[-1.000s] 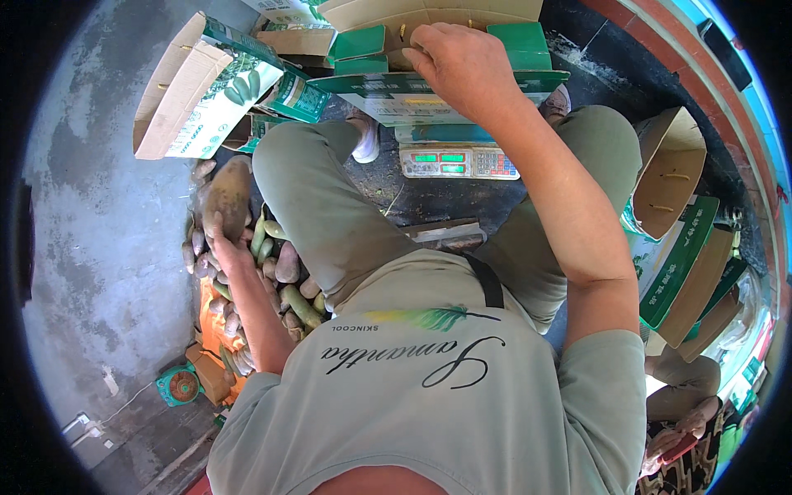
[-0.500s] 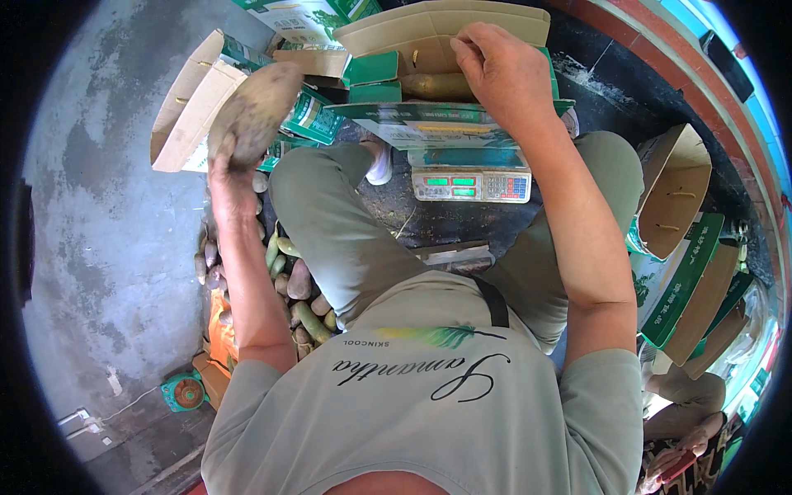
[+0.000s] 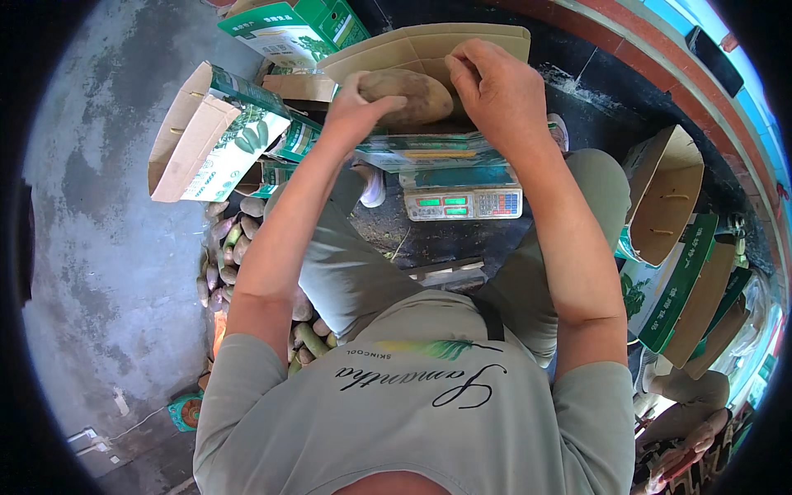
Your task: Weigh vegetable tubers on a digital scale and pack them into corrugated cardboard boxes.
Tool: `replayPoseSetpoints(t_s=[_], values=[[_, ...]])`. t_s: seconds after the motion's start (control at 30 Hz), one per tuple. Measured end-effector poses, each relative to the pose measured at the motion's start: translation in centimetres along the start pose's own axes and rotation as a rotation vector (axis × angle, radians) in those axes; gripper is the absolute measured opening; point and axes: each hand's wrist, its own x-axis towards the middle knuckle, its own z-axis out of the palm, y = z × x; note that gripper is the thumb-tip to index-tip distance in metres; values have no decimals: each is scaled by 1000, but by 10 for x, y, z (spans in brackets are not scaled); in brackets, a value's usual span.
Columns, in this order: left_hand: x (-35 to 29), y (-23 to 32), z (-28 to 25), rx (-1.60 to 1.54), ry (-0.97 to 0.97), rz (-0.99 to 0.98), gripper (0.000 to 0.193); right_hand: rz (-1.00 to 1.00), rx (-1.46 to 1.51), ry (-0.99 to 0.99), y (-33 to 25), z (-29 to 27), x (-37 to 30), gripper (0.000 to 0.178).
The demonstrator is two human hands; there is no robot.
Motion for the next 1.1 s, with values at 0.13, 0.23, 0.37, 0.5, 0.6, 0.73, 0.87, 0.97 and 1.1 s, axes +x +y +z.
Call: replayPoseSetpoints(t_s=[0.13,0.23,0.37,0.5,0.6,0.73,0.87,0.97,1.1], values=[[15,19,14,25,-219,-110,74,34,3,-27,0,-2,2,10],[21,17,23,-119,-314,-228,67,24,9,-15,2,-1,1,10],[13,3,3,207,-166,106,53,30,9,-33,-1,2,3,10],[-10,6,-33,295,93,372,37,24,-6,-44,4,5,0,10],[-26,-12,-62,231,202,341,31,32,8,-54,2,10,1,11],[-47,-34,-87,104,262,172,26,21,-48,-87,1,17,-2,11],[-67,-40,-93,-2,288,15,25,-12,-126,-137,7,28,-6,13],[-67,-49,-91,109,376,157,24,-24,-178,-195,8,35,-10,15],[-66,-47,-88,153,446,311,20,-67,-260,-208,12,37,-17,15]])
